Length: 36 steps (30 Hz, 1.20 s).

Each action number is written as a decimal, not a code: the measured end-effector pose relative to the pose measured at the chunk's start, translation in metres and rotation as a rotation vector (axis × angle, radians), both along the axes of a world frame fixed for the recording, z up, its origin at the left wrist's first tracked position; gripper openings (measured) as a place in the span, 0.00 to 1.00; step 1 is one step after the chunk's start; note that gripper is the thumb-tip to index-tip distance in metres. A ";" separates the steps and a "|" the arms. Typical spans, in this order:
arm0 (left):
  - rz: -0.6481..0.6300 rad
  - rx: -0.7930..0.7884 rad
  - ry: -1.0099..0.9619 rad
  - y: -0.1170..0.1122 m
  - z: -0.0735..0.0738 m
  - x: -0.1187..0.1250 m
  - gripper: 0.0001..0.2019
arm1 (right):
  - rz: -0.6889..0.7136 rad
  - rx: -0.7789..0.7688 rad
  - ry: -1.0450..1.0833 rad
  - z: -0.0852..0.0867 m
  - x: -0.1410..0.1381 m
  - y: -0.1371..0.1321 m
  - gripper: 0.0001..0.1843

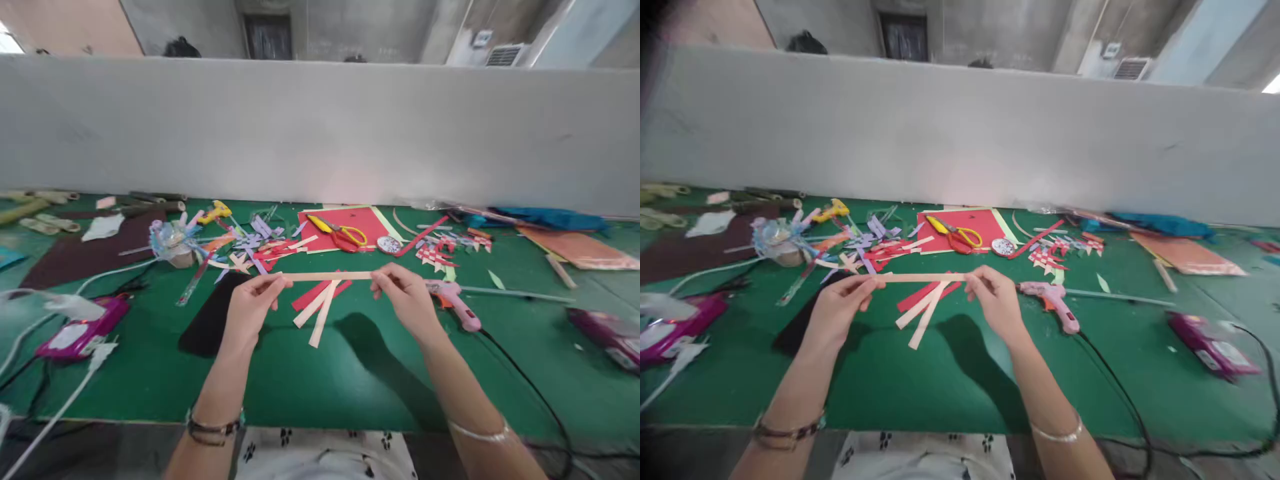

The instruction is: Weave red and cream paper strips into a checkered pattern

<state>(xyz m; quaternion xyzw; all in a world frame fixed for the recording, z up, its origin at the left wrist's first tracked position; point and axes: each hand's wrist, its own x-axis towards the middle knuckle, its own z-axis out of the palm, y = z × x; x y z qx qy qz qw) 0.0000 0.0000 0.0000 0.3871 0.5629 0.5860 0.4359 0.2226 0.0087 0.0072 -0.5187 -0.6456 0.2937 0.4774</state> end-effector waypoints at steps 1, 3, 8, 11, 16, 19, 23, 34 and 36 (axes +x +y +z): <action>0.001 -0.002 0.008 0.000 -0.001 0.001 0.11 | -0.001 0.001 -0.002 0.001 0.000 -0.001 0.12; -0.001 -0.005 0.025 0.001 -0.004 0.002 0.12 | 0.003 0.000 -0.006 0.002 0.000 -0.002 0.12; -0.037 -0.015 0.072 0.000 -0.010 -0.001 0.13 | 0.052 -0.011 -0.027 0.002 0.003 -0.003 0.12; -0.122 -0.038 0.206 -0.003 -0.014 -0.006 0.15 | 0.060 0.017 -0.077 0.004 0.008 -0.004 0.12; -0.125 0.152 0.644 -0.013 -0.008 -0.003 0.20 | 0.227 0.087 -0.313 0.016 0.011 -0.011 0.12; -0.362 0.373 0.849 -0.023 0.004 0.014 0.17 | 0.439 0.135 -0.436 0.024 0.002 -0.016 0.12; -0.706 0.378 0.892 -0.032 0.014 0.035 0.15 | 0.545 0.283 -0.477 0.034 -0.008 -0.021 0.10; -0.808 0.040 0.307 -0.041 -0.006 0.038 0.16 | 0.425 0.291 -0.353 0.019 -0.012 -0.015 0.13; -0.815 0.004 0.247 -0.042 -0.008 0.037 0.17 | 0.379 0.282 -0.338 0.016 -0.011 -0.013 0.14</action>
